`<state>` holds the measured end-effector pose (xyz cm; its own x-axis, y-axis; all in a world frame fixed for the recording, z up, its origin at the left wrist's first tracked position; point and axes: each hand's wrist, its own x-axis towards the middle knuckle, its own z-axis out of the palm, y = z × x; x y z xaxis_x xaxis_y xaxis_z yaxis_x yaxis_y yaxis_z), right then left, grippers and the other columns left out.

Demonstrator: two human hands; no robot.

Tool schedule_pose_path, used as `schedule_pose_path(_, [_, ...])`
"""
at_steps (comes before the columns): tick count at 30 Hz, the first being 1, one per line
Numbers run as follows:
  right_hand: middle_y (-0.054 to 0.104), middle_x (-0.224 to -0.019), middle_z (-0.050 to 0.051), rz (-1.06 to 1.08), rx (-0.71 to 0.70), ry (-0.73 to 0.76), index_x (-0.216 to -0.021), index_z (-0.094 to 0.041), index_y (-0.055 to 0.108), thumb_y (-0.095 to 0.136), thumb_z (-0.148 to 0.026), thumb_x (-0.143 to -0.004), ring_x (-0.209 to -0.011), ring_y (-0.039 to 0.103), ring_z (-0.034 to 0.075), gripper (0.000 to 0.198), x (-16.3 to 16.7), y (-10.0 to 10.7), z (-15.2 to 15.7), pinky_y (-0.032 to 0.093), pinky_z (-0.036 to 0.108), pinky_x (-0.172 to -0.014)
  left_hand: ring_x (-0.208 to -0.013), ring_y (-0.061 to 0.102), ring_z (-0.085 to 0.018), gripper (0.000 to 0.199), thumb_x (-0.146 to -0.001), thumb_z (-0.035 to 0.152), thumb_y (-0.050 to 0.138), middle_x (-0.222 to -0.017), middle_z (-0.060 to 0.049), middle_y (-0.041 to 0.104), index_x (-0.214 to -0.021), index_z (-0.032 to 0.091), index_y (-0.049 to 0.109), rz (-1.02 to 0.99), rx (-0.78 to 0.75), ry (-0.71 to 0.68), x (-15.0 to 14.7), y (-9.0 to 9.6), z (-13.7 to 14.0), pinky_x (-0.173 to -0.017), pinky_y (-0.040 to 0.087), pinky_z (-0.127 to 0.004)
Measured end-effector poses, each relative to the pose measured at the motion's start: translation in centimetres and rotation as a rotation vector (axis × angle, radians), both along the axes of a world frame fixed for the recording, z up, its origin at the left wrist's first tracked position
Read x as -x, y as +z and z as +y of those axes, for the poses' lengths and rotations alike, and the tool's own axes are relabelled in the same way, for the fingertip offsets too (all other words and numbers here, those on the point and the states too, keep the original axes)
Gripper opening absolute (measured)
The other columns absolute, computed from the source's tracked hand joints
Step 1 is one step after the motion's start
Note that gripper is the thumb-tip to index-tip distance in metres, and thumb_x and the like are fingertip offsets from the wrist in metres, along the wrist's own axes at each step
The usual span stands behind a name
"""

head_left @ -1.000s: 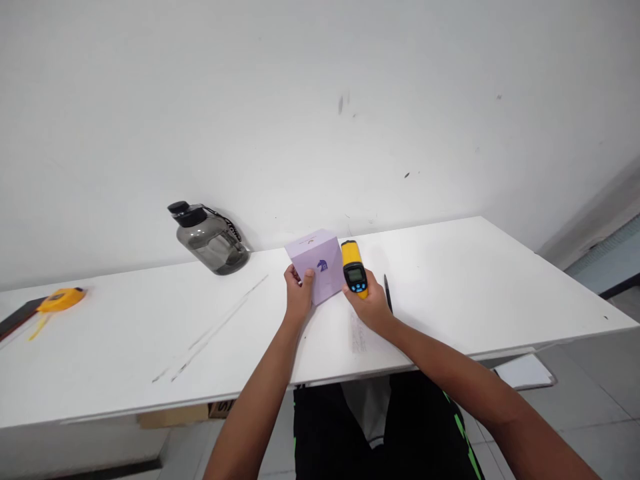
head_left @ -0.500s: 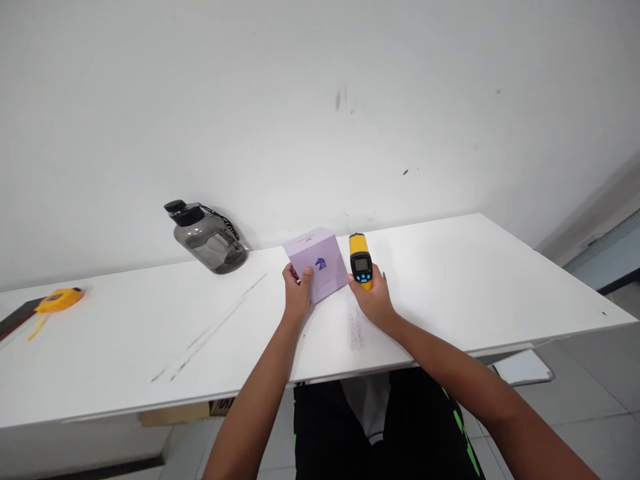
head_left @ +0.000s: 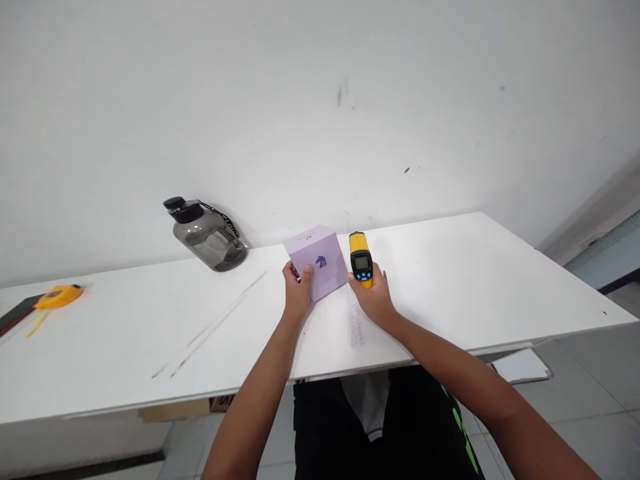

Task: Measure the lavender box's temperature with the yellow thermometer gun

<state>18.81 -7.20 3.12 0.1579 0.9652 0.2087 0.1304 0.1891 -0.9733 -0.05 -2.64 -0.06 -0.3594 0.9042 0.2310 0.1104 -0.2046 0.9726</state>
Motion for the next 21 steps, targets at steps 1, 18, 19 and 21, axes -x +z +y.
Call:
schedule_pose_path(1, [0.059, -0.078, 0.0, 0.001, 0.0, 0.0, -0.105, -0.021, 0.058, 0.065, -0.05, -0.079, -0.069, 0.052, 0.018, 0.04, 0.01, 0.02, 0.0, 0.045, 0.03, -0.064, -0.118, 0.054, -0.026, 0.075, -0.071, 0.073, 0.066, -0.125, -0.014, 0.055, -0.12, 0.021, 0.043, 0.004, 0.002, 0.003, 0.0, 0.03, -0.01, -0.1, 0.044, -0.042])
schedule_pose_path(18, [0.059, -0.079, 0.0, -0.009, 0.007, -0.007, -0.107, -0.021, 0.058, 0.065, -0.051, -0.079, -0.068, 0.052, 0.017, 0.042, 0.08, -0.12, 0.03, 0.045, 0.03, -0.063, -0.118, 0.053, -0.027, 0.074, -0.07, 0.075, 0.066, -0.123, -0.012, 0.055, -0.118, 0.023, 0.044, 0.021, 0.011, 0.015, 0.0, 0.1, -0.03, -0.098, 0.045, -0.044])
schedule_pose_path(19, [0.059, -0.079, 0.0, -0.013, 0.006, -0.004, -0.108, -0.021, 0.059, 0.065, -0.051, -0.079, -0.068, 0.052, 0.017, 0.042, 0.07, -0.06, 0.0, 0.045, 0.03, -0.063, -0.117, 0.053, -0.027, 0.075, -0.069, 0.075, 0.066, -0.123, -0.013, 0.055, -0.118, 0.022, 0.044, 0.019, 0.013, 0.015, -0.03, 0.11, -0.03, -0.098, 0.045, -0.044])
schedule_pose_path(21, [0.059, -0.079, 0.0, -0.019, 0.005, 0.016, -0.109, -0.021, 0.058, 0.065, -0.051, -0.079, -0.068, 0.052, 0.017, 0.043, 0.01, 0.04, -0.07, 0.045, 0.03, -0.064, -0.116, 0.053, -0.027, 0.076, -0.069, 0.075, 0.066, -0.123, -0.013, 0.055, -0.118, 0.022, 0.044, 0.012, 0.014, 0.019, -0.07, 0.13, -0.01, -0.097, 0.045, -0.043])
